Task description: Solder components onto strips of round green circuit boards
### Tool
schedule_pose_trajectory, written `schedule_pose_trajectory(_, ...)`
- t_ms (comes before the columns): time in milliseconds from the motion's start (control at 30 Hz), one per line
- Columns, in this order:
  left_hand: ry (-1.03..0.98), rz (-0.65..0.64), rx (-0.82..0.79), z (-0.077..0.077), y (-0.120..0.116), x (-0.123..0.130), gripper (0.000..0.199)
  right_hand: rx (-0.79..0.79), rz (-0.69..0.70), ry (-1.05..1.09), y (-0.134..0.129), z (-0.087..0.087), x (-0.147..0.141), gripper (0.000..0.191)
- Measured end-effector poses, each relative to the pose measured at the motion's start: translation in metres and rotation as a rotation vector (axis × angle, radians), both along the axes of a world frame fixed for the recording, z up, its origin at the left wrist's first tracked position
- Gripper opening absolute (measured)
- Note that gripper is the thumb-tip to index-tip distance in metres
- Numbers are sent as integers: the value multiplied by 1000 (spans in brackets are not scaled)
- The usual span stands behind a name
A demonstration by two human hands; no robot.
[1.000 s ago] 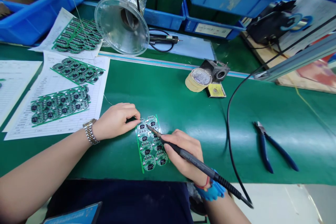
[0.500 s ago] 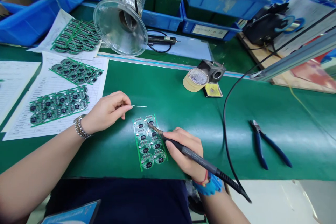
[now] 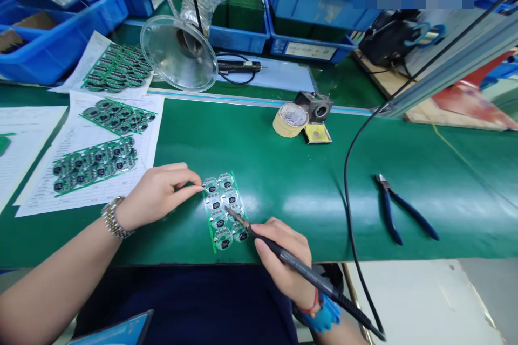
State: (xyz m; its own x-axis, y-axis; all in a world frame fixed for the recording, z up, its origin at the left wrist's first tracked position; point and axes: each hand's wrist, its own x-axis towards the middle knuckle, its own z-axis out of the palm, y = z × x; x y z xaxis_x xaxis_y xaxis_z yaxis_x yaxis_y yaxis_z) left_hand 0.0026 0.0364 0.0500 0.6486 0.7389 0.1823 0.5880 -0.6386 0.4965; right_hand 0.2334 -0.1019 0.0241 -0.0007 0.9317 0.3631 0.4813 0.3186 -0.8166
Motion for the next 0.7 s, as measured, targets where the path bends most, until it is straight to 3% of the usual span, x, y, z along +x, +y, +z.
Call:
schedule_pose_trajectory(133, -38, 16, -149, -11, 5, 2, 10, -33, -91, -19, 3, -4, -3, 21)
schedule_pose_trajectory(300, -54, 6, -229, -15, 4, 2, 9, -51, -125, -59, 8, -7, -4, 18)
schedule_pose_trajectory(700, -74, -5, -205, -17, 6, 3, 7, -81, -90, -78, 10, -9, -4, 20)
